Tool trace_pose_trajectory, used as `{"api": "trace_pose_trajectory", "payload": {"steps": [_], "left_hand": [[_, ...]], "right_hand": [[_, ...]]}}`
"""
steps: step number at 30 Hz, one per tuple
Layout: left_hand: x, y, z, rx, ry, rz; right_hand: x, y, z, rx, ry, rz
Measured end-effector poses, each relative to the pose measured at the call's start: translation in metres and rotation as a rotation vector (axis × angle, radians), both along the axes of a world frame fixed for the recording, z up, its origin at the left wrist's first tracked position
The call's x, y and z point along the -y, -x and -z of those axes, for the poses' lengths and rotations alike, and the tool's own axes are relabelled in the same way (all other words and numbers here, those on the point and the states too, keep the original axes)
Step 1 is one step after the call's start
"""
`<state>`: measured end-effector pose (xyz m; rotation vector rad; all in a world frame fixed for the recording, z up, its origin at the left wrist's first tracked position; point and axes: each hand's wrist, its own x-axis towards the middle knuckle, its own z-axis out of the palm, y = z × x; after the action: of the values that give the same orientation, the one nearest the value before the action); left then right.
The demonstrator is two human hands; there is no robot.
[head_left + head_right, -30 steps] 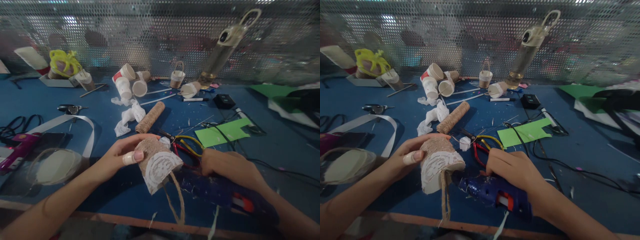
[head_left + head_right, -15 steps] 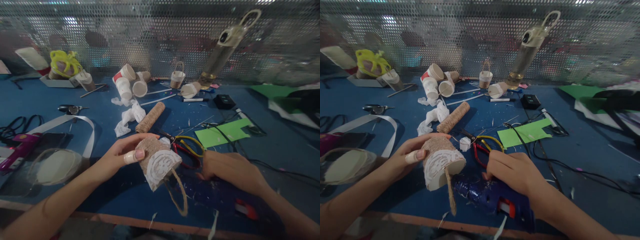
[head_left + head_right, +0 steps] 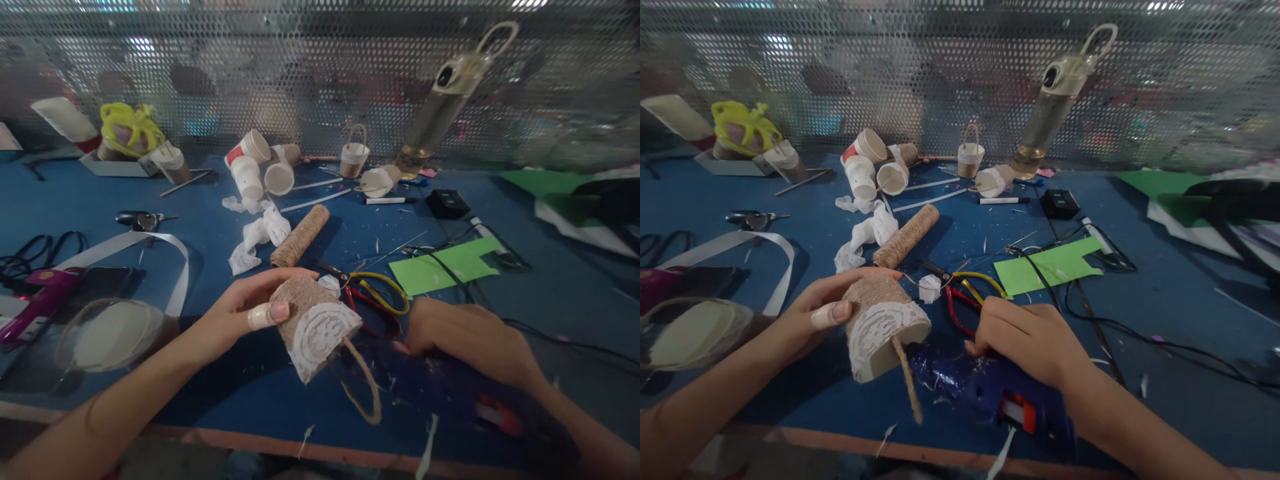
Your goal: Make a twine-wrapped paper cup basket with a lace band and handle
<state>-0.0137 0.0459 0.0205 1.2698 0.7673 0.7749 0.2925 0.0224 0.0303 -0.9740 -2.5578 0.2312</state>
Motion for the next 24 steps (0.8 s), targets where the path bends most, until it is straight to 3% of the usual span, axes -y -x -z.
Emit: {"api": "trace_pose_trajectory", "payload": {"steps": [7, 24], "left_hand": [[0.0005, -0.0008, -0.0029, -0.015, -0.006, 0.015], [0.0006, -0.0015, -0.0029, -0.012, -0.008, 0.006]], "right_hand": [[0.0010, 0.0025, 0.0105, -0.007, 0.021, -0.014], [0.0022, 0.0062, 0.0104, -0.035, 0.041, 0.005]]}}
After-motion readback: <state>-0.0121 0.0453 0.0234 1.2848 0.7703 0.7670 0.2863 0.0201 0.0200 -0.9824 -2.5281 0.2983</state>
